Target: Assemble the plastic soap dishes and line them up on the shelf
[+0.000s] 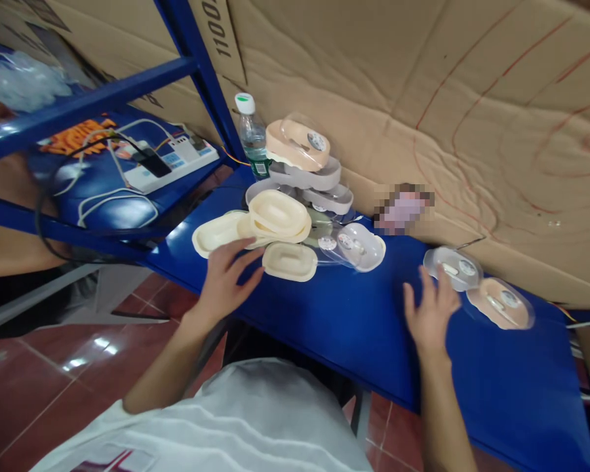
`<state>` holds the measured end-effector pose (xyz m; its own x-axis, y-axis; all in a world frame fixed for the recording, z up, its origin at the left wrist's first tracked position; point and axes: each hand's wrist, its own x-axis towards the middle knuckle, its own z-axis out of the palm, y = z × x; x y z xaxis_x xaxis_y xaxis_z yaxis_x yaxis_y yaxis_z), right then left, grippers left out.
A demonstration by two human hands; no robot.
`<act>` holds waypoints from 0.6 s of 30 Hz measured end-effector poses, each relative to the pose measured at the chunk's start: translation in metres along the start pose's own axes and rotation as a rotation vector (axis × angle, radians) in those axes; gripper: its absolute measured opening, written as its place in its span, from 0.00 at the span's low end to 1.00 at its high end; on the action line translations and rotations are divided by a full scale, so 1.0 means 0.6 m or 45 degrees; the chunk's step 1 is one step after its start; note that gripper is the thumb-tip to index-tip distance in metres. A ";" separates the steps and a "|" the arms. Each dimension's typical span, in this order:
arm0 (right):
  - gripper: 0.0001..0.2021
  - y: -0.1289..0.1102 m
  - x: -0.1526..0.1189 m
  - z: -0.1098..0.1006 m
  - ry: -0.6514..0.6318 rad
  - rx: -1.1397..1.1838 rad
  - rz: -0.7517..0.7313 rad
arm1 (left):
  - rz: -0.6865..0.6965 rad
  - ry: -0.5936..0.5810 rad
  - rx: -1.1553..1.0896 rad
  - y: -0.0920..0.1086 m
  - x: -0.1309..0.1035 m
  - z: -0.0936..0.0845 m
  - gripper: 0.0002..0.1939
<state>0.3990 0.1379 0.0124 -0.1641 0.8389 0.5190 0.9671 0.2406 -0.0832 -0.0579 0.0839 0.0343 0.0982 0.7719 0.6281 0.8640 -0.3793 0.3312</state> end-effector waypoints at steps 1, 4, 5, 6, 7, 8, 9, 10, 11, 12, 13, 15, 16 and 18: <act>0.29 -0.037 -0.002 0.000 -0.052 0.061 -0.151 | -0.005 0.009 0.036 -0.014 0.008 -0.005 0.23; 0.24 -0.124 -0.017 0.003 -0.294 0.177 -0.620 | -0.011 0.011 0.104 -0.040 0.019 -0.013 0.24; 0.23 -0.140 -0.021 0.003 -0.347 0.200 -0.721 | -0.011 0.013 0.116 -0.043 0.020 -0.014 0.25; 0.23 -0.148 -0.022 0.002 -0.365 0.220 -0.770 | -0.010 0.018 0.123 -0.044 0.019 -0.015 0.25; 0.23 -0.150 -0.018 0.001 -0.351 0.238 -0.758 | -0.011 0.022 0.123 -0.043 0.019 -0.015 0.25; 0.24 -0.146 -0.011 0.001 -0.314 0.249 -0.693 | -0.012 0.030 0.116 -0.039 0.017 -0.014 0.24; 0.25 -0.139 0.002 0.001 -0.267 0.253 -0.592 | -0.014 0.043 0.100 -0.034 0.015 -0.013 0.24; 0.27 -0.130 0.019 0.002 -0.225 0.249 -0.475 | -0.014 0.059 0.078 -0.027 0.012 -0.011 0.23; 0.30 -0.121 0.039 0.005 -0.202 0.238 -0.367 | -0.010 0.073 0.048 -0.018 0.008 -0.008 0.22; 0.35 -0.114 0.060 0.010 -0.208 0.220 -0.289 | -0.001 0.078 0.014 -0.007 0.003 -0.005 0.22; 0.40 -0.108 0.081 0.015 -0.244 0.198 -0.251 | 0.015 0.076 -0.022 0.006 -0.003 -0.001 0.21; 0.45 -0.103 0.117 0.030 -0.373 0.168 -0.272 | 0.060 0.035 -0.093 0.035 -0.015 0.008 0.19; 0.44 -0.104 0.130 0.037 -0.435 0.162 -0.294 | 0.086 -0.002 -0.126 0.050 -0.020 0.013 0.19; 0.39 -0.108 0.144 0.046 -0.499 0.170 -0.325 | 0.140 -0.080 -0.185 0.078 -0.027 0.025 0.18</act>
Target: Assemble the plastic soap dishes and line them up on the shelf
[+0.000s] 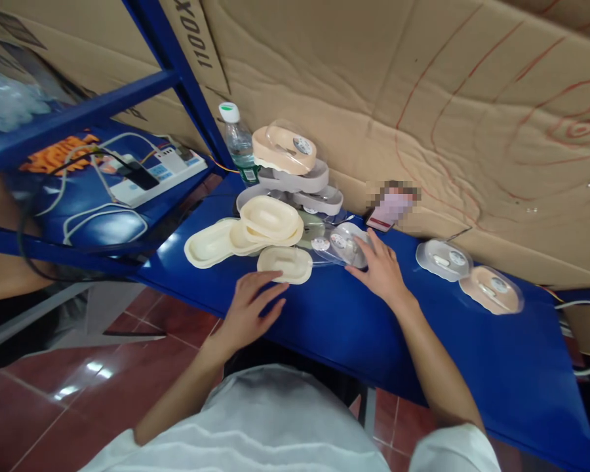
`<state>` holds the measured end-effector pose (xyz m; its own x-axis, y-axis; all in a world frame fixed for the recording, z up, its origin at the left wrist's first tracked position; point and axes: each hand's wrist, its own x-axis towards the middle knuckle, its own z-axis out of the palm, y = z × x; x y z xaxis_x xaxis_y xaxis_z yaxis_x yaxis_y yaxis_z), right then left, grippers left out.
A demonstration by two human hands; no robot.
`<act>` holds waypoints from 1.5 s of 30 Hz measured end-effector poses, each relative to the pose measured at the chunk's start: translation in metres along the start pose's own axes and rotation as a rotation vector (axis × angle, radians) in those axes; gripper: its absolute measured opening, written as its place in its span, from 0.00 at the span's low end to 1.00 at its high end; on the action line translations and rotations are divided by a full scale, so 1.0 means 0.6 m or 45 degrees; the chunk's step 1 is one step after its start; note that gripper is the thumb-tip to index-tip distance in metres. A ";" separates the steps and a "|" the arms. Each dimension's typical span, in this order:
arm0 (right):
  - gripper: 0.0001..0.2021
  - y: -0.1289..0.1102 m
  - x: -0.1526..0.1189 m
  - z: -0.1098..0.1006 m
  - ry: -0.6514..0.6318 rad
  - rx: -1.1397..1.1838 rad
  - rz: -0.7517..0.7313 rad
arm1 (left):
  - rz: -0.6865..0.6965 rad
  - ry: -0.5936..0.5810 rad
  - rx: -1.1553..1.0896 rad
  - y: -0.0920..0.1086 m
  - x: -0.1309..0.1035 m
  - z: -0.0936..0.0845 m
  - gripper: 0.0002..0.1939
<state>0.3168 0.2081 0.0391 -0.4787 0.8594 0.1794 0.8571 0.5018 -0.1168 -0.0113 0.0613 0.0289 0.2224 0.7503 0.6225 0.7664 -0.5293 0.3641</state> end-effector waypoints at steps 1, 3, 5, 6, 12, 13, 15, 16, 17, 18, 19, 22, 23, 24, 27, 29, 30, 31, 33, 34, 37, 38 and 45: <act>0.35 -0.003 0.002 0.001 0.006 0.006 -0.012 | 0.025 -0.029 -0.026 0.011 0.001 0.009 0.18; 0.30 -0.014 -0.005 -0.002 0.069 -0.015 -0.041 | 0.076 -0.051 -0.056 0.025 0.011 0.026 0.18; 0.26 -0.028 -0.020 -0.009 0.144 -0.076 -0.096 | 0.119 -0.054 -0.033 0.029 0.027 0.045 0.18; 0.24 -0.036 -0.030 -0.014 0.173 -0.113 -0.132 | 0.128 -0.067 0.006 0.029 0.036 0.055 0.19; 0.24 -0.051 -0.091 -0.034 0.272 -0.170 -0.221 | 0.083 -0.238 0.263 0.025 0.066 0.093 0.22; 0.25 -0.047 -0.103 -0.034 0.295 -0.135 -0.181 | 0.083 -0.262 0.271 0.026 0.066 0.094 0.22; 0.26 -0.038 -0.130 -0.031 0.364 -0.028 -0.070 | 0.092 -0.308 0.275 0.028 0.064 0.094 0.24; 0.26 -0.035 -0.145 -0.029 0.401 0.039 -0.010 | 0.098 -0.330 0.274 0.029 0.063 0.094 0.24; 0.26 -0.033 -0.162 -0.026 0.433 0.108 0.046 | 0.103 -0.348 0.269 0.029 0.063 0.093 0.25; 0.26 -0.034 -0.178 -0.022 0.455 0.176 0.097 | 0.111 -0.361 0.255 0.029 0.064 0.091 0.25; 0.26 -0.036 -0.196 -0.019 0.464 0.237 0.146 | 0.121 -0.365 0.230 0.028 0.065 0.089 0.26; 0.25 -0.050 -0.245 -0.008 0.402 0.364 0.247 | 0.158 -0.289 0.098 0.016 0.067 0.075 0.25; 0.25 -0.055 -0.258 -0.005 0.367 0.395 0.265 | 0.156 -0.238 0.059 0.009 0.067 0.067 0.25; 0.25 -0.058 -0.269 -0.002 0.330 0.421 0.273 | 0.136 -0.179 0.035 0.001 0.065 0.056 0.26; 0.24 -0.053 -0.283 0.004 0.231 0.441 0.244 | 0.021 -0.006 0.047 -0.021 0.053 0.021 0.28; 0.21 -0.038 -0.278 0.003 0.195 0.405 0.195 | -0.033 0.055 0.065 -0.022 0.039 0.002 0.27; 0.20 -0.029 -0.272 0.002 0.183 0.391 0.164 | -0.041 0.056 0.055 -0.017 0.031 -0.003 0.26; 0.19 -0.020 -0.266 -0.001 0.165 0.387 0.133 | -0.040 0.040 0.027 -0.008 0.022 -0.005 0.25; 0.17 -0.007 -0.255 -0.011 0.109 0.409 0.081 | -0.001 -0.040 -0.078 0.020 0.005 0.004 0.24; 0.17 -0.004 -0.251 -0.017 0.072 0.421 0.064 | 0.036 -0.095 -0.136 0.038 -0.003 0.013 0.23; 0.15 -0.010 -0.242 -0.042 -0.074 0.447 0.005 | 0.148 -0.271 -0.220 0.085 -0.016 0.049 0.23; 0.14 -0.015 -0.236 -0.052 -0.131 0.467 -0.038 | 0.168 -0.322 -0.212 0.095 -0.017 0.060 0.23; 0.20 0.021 -0.102 -0.054 0.000 0.425 0.041 | 0.276 -0.521 -0.165 0.097 -0.010 0.086 0.12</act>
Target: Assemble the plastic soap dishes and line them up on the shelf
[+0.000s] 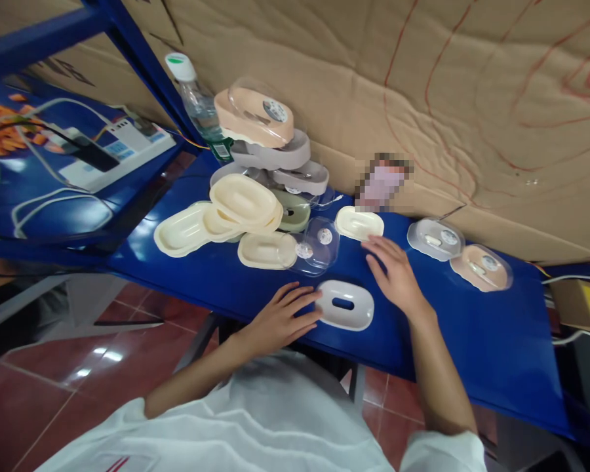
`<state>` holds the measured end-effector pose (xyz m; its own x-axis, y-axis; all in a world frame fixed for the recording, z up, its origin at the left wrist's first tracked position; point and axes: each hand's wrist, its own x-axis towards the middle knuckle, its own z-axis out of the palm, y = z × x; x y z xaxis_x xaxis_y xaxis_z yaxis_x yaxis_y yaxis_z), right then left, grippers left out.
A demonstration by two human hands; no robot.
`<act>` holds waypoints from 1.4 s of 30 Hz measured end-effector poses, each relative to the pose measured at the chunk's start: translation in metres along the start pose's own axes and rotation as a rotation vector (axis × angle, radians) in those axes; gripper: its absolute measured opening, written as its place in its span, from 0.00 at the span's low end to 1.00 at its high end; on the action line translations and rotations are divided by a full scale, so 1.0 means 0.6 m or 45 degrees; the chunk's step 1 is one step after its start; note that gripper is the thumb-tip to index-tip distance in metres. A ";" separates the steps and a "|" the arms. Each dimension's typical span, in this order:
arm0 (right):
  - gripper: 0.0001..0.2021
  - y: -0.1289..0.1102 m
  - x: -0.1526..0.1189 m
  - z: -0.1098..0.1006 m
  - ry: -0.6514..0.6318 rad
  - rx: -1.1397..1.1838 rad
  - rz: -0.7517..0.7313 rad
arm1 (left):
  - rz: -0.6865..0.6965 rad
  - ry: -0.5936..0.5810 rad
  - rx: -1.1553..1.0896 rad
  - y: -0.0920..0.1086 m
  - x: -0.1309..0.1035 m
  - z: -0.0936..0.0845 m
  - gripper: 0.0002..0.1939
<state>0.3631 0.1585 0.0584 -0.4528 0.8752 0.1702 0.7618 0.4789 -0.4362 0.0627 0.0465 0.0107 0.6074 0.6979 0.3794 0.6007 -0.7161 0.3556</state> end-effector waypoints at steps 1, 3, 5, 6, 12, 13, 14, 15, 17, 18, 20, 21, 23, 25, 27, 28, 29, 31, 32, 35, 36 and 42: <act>0.22 0.014 0.014 0.008 0.019 -0.094 0.049 | -0.002 0.000 0.008 -0.002 -0.005 -0.004 0.11; 0.25 0.035 0.013 0.026 0.012 -0.225 0.099 | -0.023 0.031 0.002 -0.003 -0.020 -0.016 0.11; 0.23 0.040 -0.027 0.042 0.037 -0.233 0.104 | -0.074 0.105 -0.078 0.000 -0.037 -0.029 0.11; 0.21 0.035 -0.057 0.048 0.077 -0.206 0.104 | -0.106 0.158 -0.136 0.001 -0.043 -0.035 0.11; 0.22 -0.056 -0.228 0.075 0.247 -0.059 0.302 | 0.003 0.402 -0.297 0.007 -0.018 -0.030 0.12; 0.23 -0.066 -0.241 0.077 0.290 -0.040 0.371 | 0.058 0.390 -0.299 0.008 -0.005 -0.022 0.13; 0.24 -0.073 -0.249 0.079 0.341 -0.021 0.436 | 0.100 0.361 -0.305 0.007 0.008 -0.013 0.14; 0.25 -0.076 -0.254 0.079 0.393 0.000 0.488 | 0.121 0.322 -0.318 0.006 0.022 -0.004 0.15; 0.27 -0.074 -0.257 0.077 0.464 0.044 0.516 | 0.088 0.242 -0.372 0.001 0.049 0.011 0.16; 0.29 -0.071 -0.254 0.076 0.465 0.059 0.484 | 0.033 0.205 -0.408 -0.002 0.062 0.017 0.17; 0.32 -0.064 -0.240 0.071 0.388 0.032 0.360 | -0.057 0.136 -0.419 -0.008 0.085 0.025 0.21; 0.34 -0.061 -0.229 0.070 0.326 -0.021 0.294 | -0.082 0.109 -0.370 -0.011 0.093 0.027 0.24; 0.35 -0.056 -0.201 0.067 0.232 -0.170 0.219 | -0.124 0.074 -0.186 -0.011 0.100 0.029 0.30; 0.32 -0.053 -0.172 0.067 0.241 -0.312 0.245 | -0.174 0.047 0.008 -0.007 0.094 0.030 0.34; 0.27 -0.053 -0.148 0.067 0.294 -0.415 0.316 | -0.227 0.031 0.118 -0.001 0.079 0.031 0.34; 0.25 -0.055 -0.140 0.068 0.324 -0.450 0.346 | -0.236 0.025 0.145 0.001 0.070 0.031 0.32; 0.23 -0.057 -0.133 0.069 0.351 -0.475 0.364 | -0.243 0.026 0.163 0.002 0.063 0.031 0.30; 0.19 -0.065 -0.124 0.076 0.395 -0.483 0.370 | -0.263 0.042 0.187 0.001 0.053 0.032 0.27; 0.19 -0.071 -0.120 0.081 0.411 -0.469 0.371 | -0.267 0.048 0.192 -0.001 0.051 0.032 0.26; 0.22 -0.089 -0.110 0.099 0.404 -0.436 0.421 | -0.248 0.052 0.184 -0.006 0.055 0.034 0.22; 0.22 -0.094 -0.107 0.104 0.384 -0.442 0.450 | -0.237 0.060 0.176 -0.007 0.057 0.035 0.21; 0.21 -0.094 -0.120 0.102 0.224 -0.373 0.347 | -0.242 0.282 0.120 -0.003 0.048 0.025 0.16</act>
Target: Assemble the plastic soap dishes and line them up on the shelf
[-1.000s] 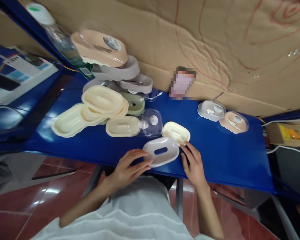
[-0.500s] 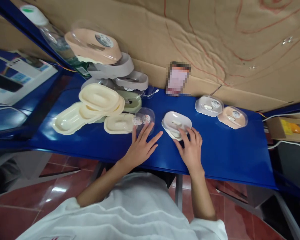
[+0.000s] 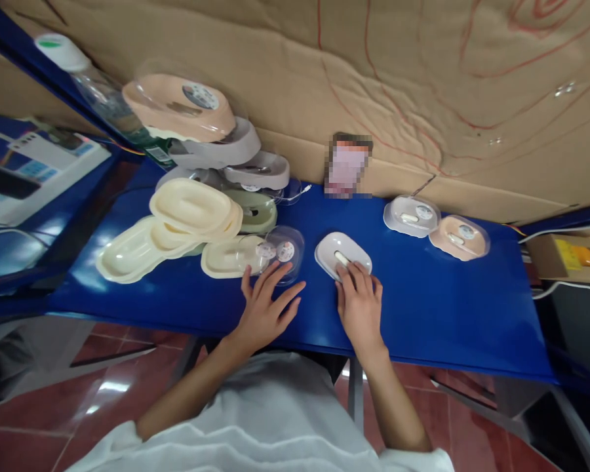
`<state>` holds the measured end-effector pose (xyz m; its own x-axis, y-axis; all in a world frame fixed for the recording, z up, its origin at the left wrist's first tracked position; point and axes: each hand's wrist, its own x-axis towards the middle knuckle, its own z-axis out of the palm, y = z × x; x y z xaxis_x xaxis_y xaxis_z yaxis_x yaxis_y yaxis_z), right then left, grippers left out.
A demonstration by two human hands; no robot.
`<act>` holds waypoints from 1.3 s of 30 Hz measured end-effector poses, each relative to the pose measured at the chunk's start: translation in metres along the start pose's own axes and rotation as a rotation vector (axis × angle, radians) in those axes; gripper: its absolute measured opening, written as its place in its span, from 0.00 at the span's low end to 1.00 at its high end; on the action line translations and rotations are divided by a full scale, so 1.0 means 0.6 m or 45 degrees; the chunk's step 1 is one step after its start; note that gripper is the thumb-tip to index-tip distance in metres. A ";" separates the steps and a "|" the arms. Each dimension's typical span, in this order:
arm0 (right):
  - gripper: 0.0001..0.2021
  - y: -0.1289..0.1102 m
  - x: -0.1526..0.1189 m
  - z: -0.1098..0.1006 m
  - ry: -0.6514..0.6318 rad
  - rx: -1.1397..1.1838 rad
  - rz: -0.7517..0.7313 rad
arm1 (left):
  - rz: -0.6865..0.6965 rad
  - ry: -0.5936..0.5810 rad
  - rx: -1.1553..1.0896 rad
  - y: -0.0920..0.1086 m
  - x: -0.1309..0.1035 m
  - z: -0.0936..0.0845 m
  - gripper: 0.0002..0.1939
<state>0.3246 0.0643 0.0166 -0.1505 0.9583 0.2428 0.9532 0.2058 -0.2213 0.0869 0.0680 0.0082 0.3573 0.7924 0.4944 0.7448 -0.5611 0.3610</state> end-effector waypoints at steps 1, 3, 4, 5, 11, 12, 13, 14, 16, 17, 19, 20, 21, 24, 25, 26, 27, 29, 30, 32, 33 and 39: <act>0.21 0.010 -0.008 -0.005 -0.030 0.037 -0.061 | -0.004 0.039 -0.017 -0.002 -0.006 -0.006 0.16; 0.22 0.033 -0.028 -0.016 -0.075 0.070 -0.152 | -0.008 0.086 -0.050 -0.010 -0.021 -0.021 0.17; 0.22 0.043 -0.038 -0.021 -0.081 0.068 -0.171 | -0.014 0.093 -0.059 -0.015 -0.030 -0.029 0.17; 0.23 0.050 -0.048 -0.025 -0.072 0.059 -0.169 | -0.024 0.091 -0.058 -0.021 -0.037 -0.036 0.17; 0.20 0.024 -0.078 -0.021 -0.057 0.273 -0.110 | -0.129 -0.044 0.143 -0.038 -0.029 -0.052 0.24; 0.19 0.013 -0.080 -0.018 -0.081 0.320 -0.105 | -0.130 -0.096 0.183 -0.039 -0.018 -0.051 0.28; 0.19 0.003 -0.081 -0.015 -0.101 0.354 -0.097 | -0.130 -0.151 0.215 -0.041 -0.005 -0.050 0.33; 0.19 -0.005 -0.082 -0.013 -0.114 0.374 -0.085 | -0.130 -0.201 0.237 -0.044 0.008 -0.050 0.36; 0.19 -0.015 -0.085 -0.008 -0.113 0.388 -0.059 | -0.130 -0.262 0.258 -0.052 0.029 -0.053 0.35; 0.19 -0.018 -0.086 -0.007 -0.101 0.389 -0.048 | -0.125 -0.269 0.256 -0.058 0.036 -0.056 0.32; 0.19 -0.020 -0.091 -0.003 -0.076 0.390 -0.038 | -0.106 -0.228 0.204 -0.067 0.042 -0.063 0.24; 0.19 -0.021 -0.094 -0.001 -0.067 0.391 -0.038 | -0.093 -0.181 0.141 -0.070 0.040 -0.066 0.22; 0.21 -0.022 -0.096 0.002 -0.063 0.396 -0.038 | -0.081 -0.122 0.044 -0.071 0.037 -0.070 0.21; 0.34 -0.024 -0.102 0.008 -0.042 0.442 -0.009 | -0.042 0.048 -0.367 -0.064 0.025 -0.075 0.23; 0.40 -0.023 -0.102 0.009 -0.012 0.465 0.008 | -0.006 0.061 -0.492 -0.059 0.021 -0.073 0.24; 0.46 -0.022 -0.102 0.008 0.024 0.486 0.021 | 0.048 0.041 -0.587 -0.053 0.019 -0.070 0.25; 0.49 -0.019 -0.099 0.005 0.057 0.499 0.024 | 0.115 -0.009 -0.643 -0.048 0.017 -0.066 0.25; 0.48 -0.010 -0.092 -0.002 0.045 0.482 -0.002 | 0.244 -0.167 -0.648 -0.040 0.016 -0.054 0.24; 0.45 -0.006 -0.088 -0.006 0.003 0.462 -0.023 | 0.282 -0.246 -0.613 -0.037 0.016 -0.048 0.24; 0.39 0.002 -0.080 -0.010 -0.080 0.425 -0.053 | 0.303 -0.348 -0.522 -0.035 0.017 -0.035 0.24; 0.37 0.005 -0.077 -0.010 -0.093 0.417 -0.059 | 0.298 -0.367 -0.479 -0.034 0.016 -0.029 0.24; 0.36 0.008 -0.081 0.009 0.013 0.268 -0.075 | 0.155 -0.221 -0.377 -0.029 0.003 -0.004 0.26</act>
<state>0.3348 0.0197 -0.0015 -0.2004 0.9417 0.2703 0.8670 0.2989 -0.3988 0.0735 0.0788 0.0047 0.5425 0.7300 0.4156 0.5043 -0.6787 0.5339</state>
